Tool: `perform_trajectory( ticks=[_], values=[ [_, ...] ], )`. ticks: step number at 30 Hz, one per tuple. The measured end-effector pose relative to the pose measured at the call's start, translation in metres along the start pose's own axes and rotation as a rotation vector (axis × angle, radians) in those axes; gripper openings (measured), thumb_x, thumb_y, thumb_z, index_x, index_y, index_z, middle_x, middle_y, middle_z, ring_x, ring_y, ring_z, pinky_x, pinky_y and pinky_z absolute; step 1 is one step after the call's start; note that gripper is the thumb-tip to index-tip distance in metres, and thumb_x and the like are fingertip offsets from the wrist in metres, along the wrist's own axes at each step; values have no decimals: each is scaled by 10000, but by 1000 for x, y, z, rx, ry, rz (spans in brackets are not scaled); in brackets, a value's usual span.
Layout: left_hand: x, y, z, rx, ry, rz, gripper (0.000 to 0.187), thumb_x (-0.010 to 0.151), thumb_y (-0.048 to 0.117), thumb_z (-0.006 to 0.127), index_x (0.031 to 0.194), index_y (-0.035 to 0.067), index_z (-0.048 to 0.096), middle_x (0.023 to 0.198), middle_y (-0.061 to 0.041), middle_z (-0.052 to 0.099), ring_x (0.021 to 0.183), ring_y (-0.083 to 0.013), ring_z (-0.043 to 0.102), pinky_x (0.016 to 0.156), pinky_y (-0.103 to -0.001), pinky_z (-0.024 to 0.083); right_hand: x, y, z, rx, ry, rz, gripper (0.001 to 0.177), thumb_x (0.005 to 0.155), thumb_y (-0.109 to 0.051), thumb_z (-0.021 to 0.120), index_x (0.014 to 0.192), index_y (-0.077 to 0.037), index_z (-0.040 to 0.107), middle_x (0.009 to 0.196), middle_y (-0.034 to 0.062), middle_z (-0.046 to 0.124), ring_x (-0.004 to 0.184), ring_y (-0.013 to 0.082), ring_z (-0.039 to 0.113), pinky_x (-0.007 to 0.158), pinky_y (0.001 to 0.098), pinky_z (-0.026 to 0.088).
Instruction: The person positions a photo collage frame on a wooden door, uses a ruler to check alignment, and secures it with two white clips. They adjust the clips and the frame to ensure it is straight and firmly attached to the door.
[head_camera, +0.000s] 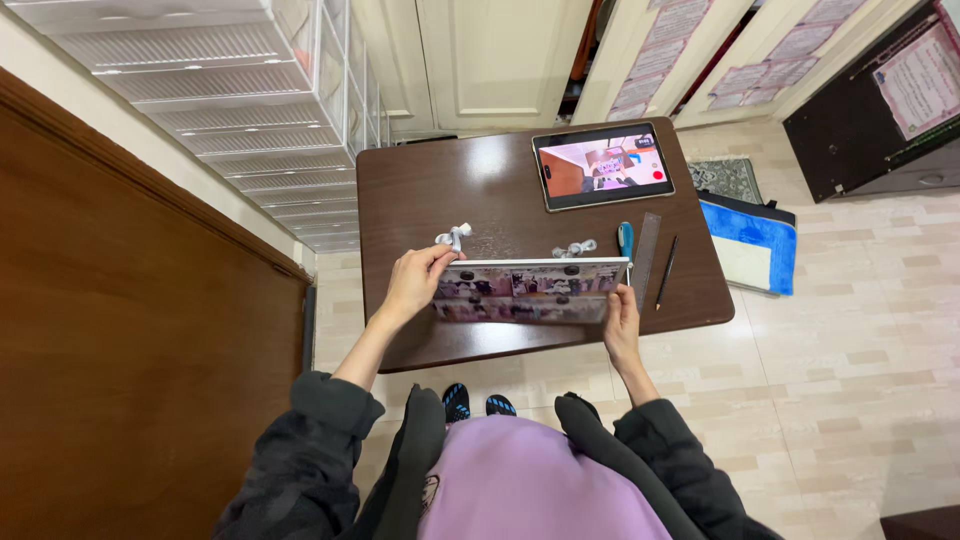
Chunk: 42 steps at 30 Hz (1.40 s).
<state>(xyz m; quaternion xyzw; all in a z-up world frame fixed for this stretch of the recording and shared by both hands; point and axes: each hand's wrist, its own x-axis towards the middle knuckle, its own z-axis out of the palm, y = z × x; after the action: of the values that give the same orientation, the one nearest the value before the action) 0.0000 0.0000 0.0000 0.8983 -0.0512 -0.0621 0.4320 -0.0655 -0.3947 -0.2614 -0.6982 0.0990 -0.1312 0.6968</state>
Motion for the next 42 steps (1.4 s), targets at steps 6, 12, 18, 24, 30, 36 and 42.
perform_trajectory(
  ticks=[6, 12, 18, 24, 30, 36, 42],
  values=[
    [-15, -13, 23, 95, 302, 512, 108, 978, 165, 665, 971, 113, 760, 835, -37, 740, 723, -237, 651, 796, -352, 455, 12, -55, 11, -209, -42, -81, 111, 1074, -124, 554, 1103, -33, 610, 986, -10, 650, 927, 65, 567, 846, 222, 457],
    [-21, -16, 25, 99, 275, 451, 99, 968, 155, 670, 965, 110, 758, 816, -21, 735, 720, -219, 654, 827, -361, 454, 36, -160, 4, -442, -160, -207, 269, 1136, -178, 501, 1078, -61, 736, 1053, 62, 715, 1009, 165, 637, 932, 317, 480],
    [-22, -12, 25, 141, 339, 484, 103, 955, 153, 699, 990, 72, 751, 851, -50, 739, 757, -216, 650, 839, -361, 428, 73, -240, 29, -776, -697, -584, 293, 999, -182, 591, 1243, -110, 735, 1160, 85, 718, 1091, 288, 624, 944, 415, 436],
    [-15, -7, 21, 16, 334, 307, 133, 906, 174, 766, 965, 54, 766, 894, -88, 774, 793, -254, 685, 807, -368, 509, 108, -261, 53, -882, -1020, -129, 233, 954, -274, 717, 1150, -156, 764, 1010, 126, 655, 868, 194, 651, 819, 341, 539],
    [-9, 0, 8, -175, 163, 217, 187, 904, 142, 751, 1058, 58, 688, 986, -73, 787, 919, -198, 770, 812, -304, 581, 123, -274, 50, -859, -1051, -7, 219, 876, -270, 781, 999, -91, 749, 673, 52, 607, 647, 143, 498, 605, 346, 421],
    [-3, 2, -2, -86, 9, 274, 155, 950, 134, 698, 1090, 85, 743, 984, -74, 785, 856, -214, 730, 777, -348, 559, 114, -281, 54, -849, -960, -120, 197, 885, -257, 749, 991, -92, 723, 589, 45, 553, 560, 127, 467, 525, 325, 397],
    [-6, 7, -5, -61, 56, 410, 103, 925, 143, 697, 963, 47, 706, 1007, -89, 684, 838, -234, 671, 739, -360, 550, 105, -276, 52, -842, -840, -285, 246, 851, -263, 790, 884, -35, 706, 625, 26, 592, 561, 136, 526, 548, 327, 444]
  ],
)
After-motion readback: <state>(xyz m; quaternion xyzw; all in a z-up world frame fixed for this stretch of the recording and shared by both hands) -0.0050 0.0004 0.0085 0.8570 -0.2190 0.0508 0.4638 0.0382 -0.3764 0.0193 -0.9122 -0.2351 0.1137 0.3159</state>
